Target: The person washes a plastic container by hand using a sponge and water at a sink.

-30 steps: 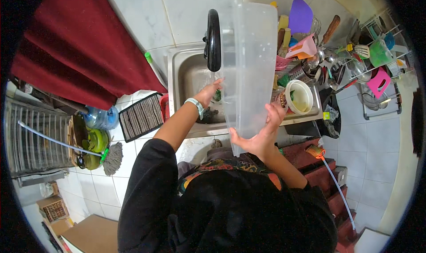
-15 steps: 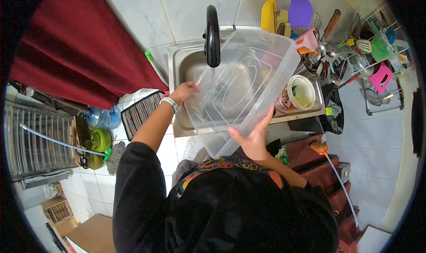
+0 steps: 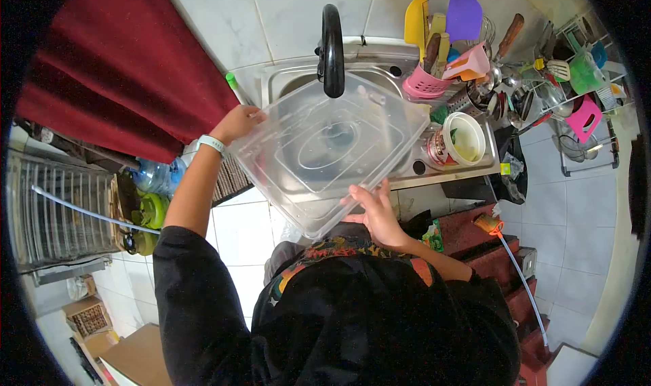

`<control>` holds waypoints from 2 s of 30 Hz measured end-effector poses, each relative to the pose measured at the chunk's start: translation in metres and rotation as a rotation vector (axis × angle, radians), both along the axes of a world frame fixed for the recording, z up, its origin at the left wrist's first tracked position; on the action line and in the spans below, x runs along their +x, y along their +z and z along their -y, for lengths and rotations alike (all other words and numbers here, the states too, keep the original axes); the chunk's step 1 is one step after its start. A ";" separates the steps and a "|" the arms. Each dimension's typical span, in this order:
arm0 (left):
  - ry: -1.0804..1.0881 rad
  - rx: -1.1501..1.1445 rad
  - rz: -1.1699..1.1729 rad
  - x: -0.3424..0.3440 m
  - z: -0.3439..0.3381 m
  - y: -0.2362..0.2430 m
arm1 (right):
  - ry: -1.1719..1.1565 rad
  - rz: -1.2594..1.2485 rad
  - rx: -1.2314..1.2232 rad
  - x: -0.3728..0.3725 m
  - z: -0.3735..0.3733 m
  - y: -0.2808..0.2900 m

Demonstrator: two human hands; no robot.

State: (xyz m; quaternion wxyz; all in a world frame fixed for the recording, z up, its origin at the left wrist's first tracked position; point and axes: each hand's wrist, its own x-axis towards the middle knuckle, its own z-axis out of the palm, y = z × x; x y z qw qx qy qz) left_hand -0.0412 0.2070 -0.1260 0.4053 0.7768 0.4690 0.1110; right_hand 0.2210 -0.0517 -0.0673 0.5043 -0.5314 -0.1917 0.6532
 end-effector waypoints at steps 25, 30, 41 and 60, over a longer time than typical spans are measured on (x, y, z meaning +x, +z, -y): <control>0.597 -0.399 0.726 -0.023 0.134 0.077 | 0.358 -0.069 -0.075 0.044 -0.096 -0.082; 0.817 -0.552 0.892 -0.005 0.122 0.086 | 0.472 -0.124 -0.021 0.041 -0.119 -0.106; 0.883 0.025 0.985 0.066 0.153 0.069 | 0.325 1.476 0.673 0.033 -0.201 -0.145; 0.775 0.505 0.727 0.088 0.181 0.038 | 1.080 1.012 0.370 0.027 -0.203 -0.077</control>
